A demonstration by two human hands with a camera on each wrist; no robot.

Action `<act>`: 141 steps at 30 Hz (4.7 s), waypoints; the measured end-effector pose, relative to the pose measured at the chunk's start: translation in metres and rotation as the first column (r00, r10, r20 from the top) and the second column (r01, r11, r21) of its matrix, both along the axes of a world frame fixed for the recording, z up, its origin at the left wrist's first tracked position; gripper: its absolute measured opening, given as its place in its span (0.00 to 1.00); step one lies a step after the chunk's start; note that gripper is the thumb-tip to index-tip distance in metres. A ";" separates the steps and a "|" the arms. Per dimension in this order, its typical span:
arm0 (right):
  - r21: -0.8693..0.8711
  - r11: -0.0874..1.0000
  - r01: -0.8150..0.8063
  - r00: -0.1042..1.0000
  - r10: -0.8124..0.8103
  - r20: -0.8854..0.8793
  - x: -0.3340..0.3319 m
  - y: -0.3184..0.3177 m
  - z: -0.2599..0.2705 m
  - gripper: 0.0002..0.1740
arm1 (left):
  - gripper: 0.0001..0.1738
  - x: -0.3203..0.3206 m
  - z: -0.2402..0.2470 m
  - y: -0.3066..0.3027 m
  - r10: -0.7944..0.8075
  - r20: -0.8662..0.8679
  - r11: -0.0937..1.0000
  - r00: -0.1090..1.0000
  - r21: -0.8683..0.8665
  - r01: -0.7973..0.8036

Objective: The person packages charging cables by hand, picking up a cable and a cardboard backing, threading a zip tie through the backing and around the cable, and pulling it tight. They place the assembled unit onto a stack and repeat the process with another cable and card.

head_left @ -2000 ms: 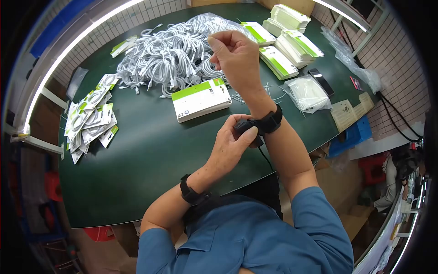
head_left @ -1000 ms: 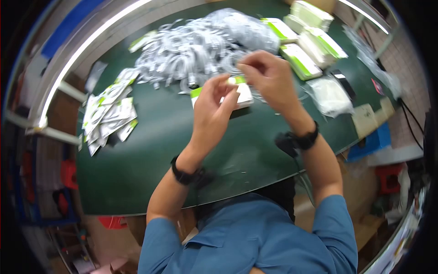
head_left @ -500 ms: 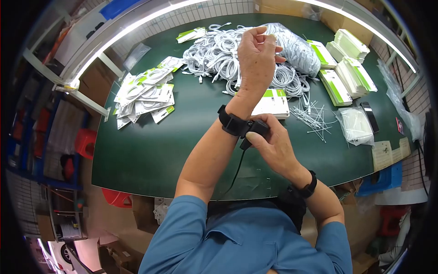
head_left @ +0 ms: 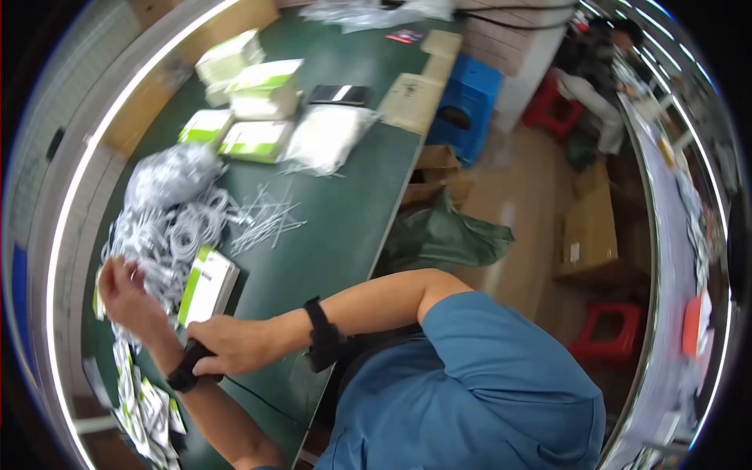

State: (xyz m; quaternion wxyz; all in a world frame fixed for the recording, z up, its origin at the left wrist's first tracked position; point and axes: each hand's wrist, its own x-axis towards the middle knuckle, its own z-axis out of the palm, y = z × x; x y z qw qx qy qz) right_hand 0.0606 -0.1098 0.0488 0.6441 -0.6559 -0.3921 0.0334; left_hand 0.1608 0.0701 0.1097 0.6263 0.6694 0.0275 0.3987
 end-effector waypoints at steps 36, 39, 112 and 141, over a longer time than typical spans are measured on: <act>-0.310 0.940 0.141 0.969 -0.195 -0.150 0.094 -0.190 -0.015 0.08 | 0.04 -0.067 0.003 -0.080 -0.184 -0.181 0.707 0.966 0.659 0.258; -0.235 0.970 0.070 0.963 -0.127 -0.238 0.114 -0.152 -0.001 0.06 | 0.04 -0.065 0.003 -0.031 -0.067 -0.220 0.821 0.973 0.543 0.179; 0.441 0.885 -0.151 0.733 0.400 -0.551 0.090 -0.014 0.001 0.25 | 0.30 -0.114 -0.062 -0.042 -0.464 -0.149 0.787 0.873 -0.521 0.330; 0.013 0.639 -0.769 0.438 0.541 -0.718 0.115 -0.038 -0.025 0.29 | 0.23 -0.136 -0.073 -0.011 -0.640 -0.448 0.768 0.625 -0.411 0.491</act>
